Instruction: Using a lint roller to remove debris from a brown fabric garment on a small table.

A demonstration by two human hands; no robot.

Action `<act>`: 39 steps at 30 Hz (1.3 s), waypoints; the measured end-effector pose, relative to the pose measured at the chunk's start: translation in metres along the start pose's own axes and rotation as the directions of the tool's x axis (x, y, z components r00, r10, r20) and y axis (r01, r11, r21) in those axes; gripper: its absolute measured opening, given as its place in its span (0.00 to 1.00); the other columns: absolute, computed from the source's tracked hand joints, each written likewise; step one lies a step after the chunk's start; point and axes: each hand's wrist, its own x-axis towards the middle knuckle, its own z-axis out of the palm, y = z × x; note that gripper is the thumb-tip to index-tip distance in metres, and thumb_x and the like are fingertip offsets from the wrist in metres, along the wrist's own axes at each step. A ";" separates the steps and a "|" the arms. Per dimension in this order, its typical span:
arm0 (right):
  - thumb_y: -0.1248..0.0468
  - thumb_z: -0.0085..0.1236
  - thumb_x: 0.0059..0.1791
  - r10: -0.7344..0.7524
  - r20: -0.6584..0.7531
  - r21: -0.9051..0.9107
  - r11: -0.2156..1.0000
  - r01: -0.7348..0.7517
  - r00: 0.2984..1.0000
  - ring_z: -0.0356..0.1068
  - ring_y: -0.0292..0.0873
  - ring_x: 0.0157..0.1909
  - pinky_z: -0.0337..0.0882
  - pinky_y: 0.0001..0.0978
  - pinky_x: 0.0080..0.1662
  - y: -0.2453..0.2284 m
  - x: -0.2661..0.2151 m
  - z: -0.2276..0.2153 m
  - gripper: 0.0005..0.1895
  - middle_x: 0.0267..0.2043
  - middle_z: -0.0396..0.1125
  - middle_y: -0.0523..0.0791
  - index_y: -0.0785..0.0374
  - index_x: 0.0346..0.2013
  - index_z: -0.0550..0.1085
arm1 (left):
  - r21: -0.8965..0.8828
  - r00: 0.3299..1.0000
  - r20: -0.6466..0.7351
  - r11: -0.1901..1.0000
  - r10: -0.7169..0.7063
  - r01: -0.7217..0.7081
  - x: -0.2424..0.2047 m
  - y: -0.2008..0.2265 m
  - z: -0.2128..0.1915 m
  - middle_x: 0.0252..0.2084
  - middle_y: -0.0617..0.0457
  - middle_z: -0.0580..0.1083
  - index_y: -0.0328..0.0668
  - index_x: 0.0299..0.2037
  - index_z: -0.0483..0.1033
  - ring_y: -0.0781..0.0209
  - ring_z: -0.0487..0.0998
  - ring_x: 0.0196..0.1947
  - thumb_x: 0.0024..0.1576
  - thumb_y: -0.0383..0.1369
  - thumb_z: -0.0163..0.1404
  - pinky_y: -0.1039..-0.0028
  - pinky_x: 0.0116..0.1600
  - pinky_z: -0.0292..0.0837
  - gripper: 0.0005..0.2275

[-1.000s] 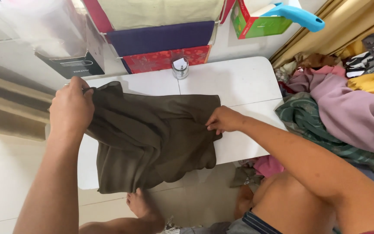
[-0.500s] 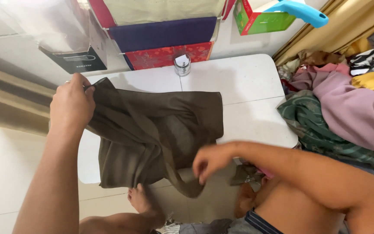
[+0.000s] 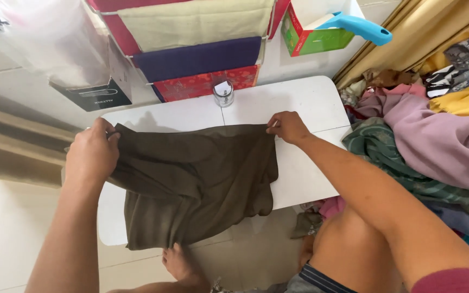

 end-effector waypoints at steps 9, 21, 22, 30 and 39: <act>0.64 0.67 0.48 -0.166 -0.063 -0.311 0.940 0.139 0.984 0.79 0.51 0.39 0.80 0.43 0.43 0.018 0.040 0.026 0.12 0.34 0.77 0.52 0.61 0.46 0.81 | 0.108 0.987 -0.139 0.992 0.083 -0.068 0.004 -0.018 0.021 0.39 0.40 0.80 0.46 0.49 0.75 0.37 0.84 0.41 0.66 0.35 0.52 0.49 0.42 0.81 0.06; 0.62 0.66 0.50 -0.211 0.107 0.222 0.958 0.183 0.972 0.74 0.40 0.28 0.77 0.30 0.37 -0.028 -0.043 -0.070 0.10 0.26 0.71 0.46 0.66 0.30 0.77 | -0.064 0.990 -0.142 0.998 0.016 -0.026 0.004 -0.030 -0.011 0.44 0.29 0.76 0.41 0.51 0.71 0.23 0.75 0.43 0.67 0.38 0.46 0.40 0.44 0.69 0.10; 0.65 0.66 0.50 -0.204 0.137 0.268 0.950 0.162 0.969 0.75 0.42 0.27 0.75 0.30 0.38 -0.030 -0.060 -0.083 0.09 0.24 0.70 0.46 0.67 0.29 0.77 | -0.042 0.976 -0.213 0.998 0.037 -0.047 0.008 -0.038 -0.008 0.44 0.28 0.77 0.41 0.52 0.73 0.20 0.75 0.44 0.68 0.38 0.48 0.38 0.45 0.70 0.10; 0.68 0.74 0.39 -0.249 0.278 0.189 0.961 0.202 0.928 0.76 0.39 0.26 0.70 0.27 0.34 -0.025 -0.152 -0.134 0.10 0.23 0.78 0.51 0.70 0.31 0.83 | 0.012 0.809 -0.581 0.994 0.093 -0.106 0.001 -0.077 -0.024 0.41 0.35 0.78 0.38 0.52 0.76 0.30 0.78 0.38 0.75 0.31 0.57 0.45 0.39 0.72 0.06; 0.66 0.66 0.48 -0.303 -0.090 0.242 0.917 0.316 0.949 0.72 0.32 0.40 0.71 0.24 0.46 -0.015 -0.181 -0.136 0.10 0.37 0.78 0.43 0.66 0.41 0.83 | 0.005 0.600 -0.763 0.930 0.242 -0.368 -0.032 -0.053 -0.077 0.48 0.29 0.74 0.23 0.57 0.74 0.30 0.74 0.47 0.82 0.25 0.51 0.51 0.52 0.64 0.06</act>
